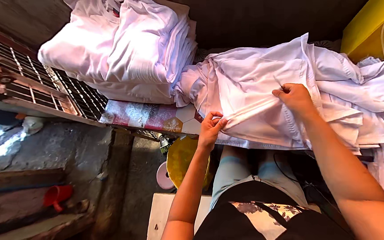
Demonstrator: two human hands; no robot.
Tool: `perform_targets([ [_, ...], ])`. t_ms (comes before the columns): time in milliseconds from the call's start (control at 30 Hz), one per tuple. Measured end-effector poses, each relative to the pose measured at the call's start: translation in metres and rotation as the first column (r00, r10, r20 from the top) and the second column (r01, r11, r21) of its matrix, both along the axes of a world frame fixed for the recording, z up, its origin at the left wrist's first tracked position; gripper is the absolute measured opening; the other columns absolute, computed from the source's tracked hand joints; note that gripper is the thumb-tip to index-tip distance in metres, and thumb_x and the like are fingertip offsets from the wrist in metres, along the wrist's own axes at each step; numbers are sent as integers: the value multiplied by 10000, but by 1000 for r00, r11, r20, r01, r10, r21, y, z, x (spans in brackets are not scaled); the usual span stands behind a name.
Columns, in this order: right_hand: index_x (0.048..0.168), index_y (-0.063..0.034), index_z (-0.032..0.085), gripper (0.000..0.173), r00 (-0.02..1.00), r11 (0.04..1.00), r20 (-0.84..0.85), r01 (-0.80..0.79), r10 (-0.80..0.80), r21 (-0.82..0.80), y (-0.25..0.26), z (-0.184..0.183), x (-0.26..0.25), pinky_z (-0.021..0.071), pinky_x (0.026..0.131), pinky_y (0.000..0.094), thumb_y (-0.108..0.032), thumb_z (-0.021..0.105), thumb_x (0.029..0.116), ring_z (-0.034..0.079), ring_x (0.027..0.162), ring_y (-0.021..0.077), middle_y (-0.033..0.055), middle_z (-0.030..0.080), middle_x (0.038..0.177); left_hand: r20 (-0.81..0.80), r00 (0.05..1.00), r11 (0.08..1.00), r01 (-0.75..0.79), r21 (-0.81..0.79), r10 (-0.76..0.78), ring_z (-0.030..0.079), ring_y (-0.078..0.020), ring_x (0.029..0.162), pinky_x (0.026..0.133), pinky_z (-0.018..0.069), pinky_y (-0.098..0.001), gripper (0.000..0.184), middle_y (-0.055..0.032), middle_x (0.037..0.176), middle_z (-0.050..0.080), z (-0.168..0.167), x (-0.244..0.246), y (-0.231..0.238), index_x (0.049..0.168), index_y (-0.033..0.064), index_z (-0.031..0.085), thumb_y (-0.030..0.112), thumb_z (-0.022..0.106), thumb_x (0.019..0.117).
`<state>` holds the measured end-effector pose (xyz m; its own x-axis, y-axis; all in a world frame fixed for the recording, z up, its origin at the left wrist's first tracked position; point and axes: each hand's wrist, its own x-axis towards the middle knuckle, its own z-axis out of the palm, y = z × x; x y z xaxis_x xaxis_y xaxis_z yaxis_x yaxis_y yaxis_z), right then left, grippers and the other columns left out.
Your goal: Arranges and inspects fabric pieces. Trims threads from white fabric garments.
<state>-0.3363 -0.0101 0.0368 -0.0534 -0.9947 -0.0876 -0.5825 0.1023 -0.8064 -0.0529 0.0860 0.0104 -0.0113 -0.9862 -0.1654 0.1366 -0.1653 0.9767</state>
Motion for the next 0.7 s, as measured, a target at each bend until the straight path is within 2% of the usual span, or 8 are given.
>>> perform_targets([
  [33,1043,95,678,309,994,993,-107,-30,17,-116,10,-1,8,501,800,621,-212,648,1018,657,903,394,262,659,1002,31,999,1000,-8,-11,9,660,-29,710,713,562,-230,165,27,808,707,3,-3,-1,1136,77,560,-4,597,997],
  [67,1066,87,678,285,992,973,-116,-77,52,-219,26,-1,19,525,780,603,-193,634,1026,656,886,402,269,649,1036,57,998,1000,-21,-14,21,662,-24,720,730,561,-230,164,32,807,708,5,-6,-1,1134,72,560,-5,600,995],
  [133,1033,28,713,193,989,942,15,-133,144,-309,55,-5,48,567,691,423,-156,669,999,648,760,245,178,676,983,93,995,999,-28,-27,31,670,-20,736,748,563,-230,170,33,811,714,6,-11,2,1139,66,561,-11,602,994],
  [200,995,10,748,162,960,922,112,-208,256,-328,71,-13,76,580,691,351,-133,752,922,657,765,175,135,694,986,145,989,998,8,-54,0,677,-23,747,754,570,-236,182,26,821,718,6,-14,6,1161,50,556,-16,593,995],
  [300,918,27,733,131,935,918,154,-264,319,-297,74,-24,99,555,709,372,-88,784,880,650,774,187,125,687,918,232,972,994,67,-83,-46,673,-19,754,754,565,-235,170,16,850,718,6,-18,10,1167,37,556,0,590,1005],
  [433,945,-29,676,65,855,978,476,-199,207,-68,65,-22,93,477,627,209,-54,638,992,557,651,17,-8,658,774,217,976,998,26,-60,-12,641,-9,701,710,538,-217,126,32,778,696,1,-14,10,1116,45,572,0,591,1000],
  [600,947,-22,660,58,882,975,416,-206,220,-79,64,-19,84,441,599,195,-49,643,995,524,623,13,-5,649,762,182,982,995,-29,-90,45,643,-22,705,705,549,-216,132,19,817,695,-2,-19,11,1097,43,615,-15,622,978],
  [700,954,-31,691,53,924,968,293,-223,246,-112,67,-14,85,482,619,230,-75,679,981,566,639,39,13,679,790,204,977,993,-33,-115,57,658,-18,735,727,563,-213,141,7,877,718,-1,-23,11,1106,19,662,-15,634,973],
])
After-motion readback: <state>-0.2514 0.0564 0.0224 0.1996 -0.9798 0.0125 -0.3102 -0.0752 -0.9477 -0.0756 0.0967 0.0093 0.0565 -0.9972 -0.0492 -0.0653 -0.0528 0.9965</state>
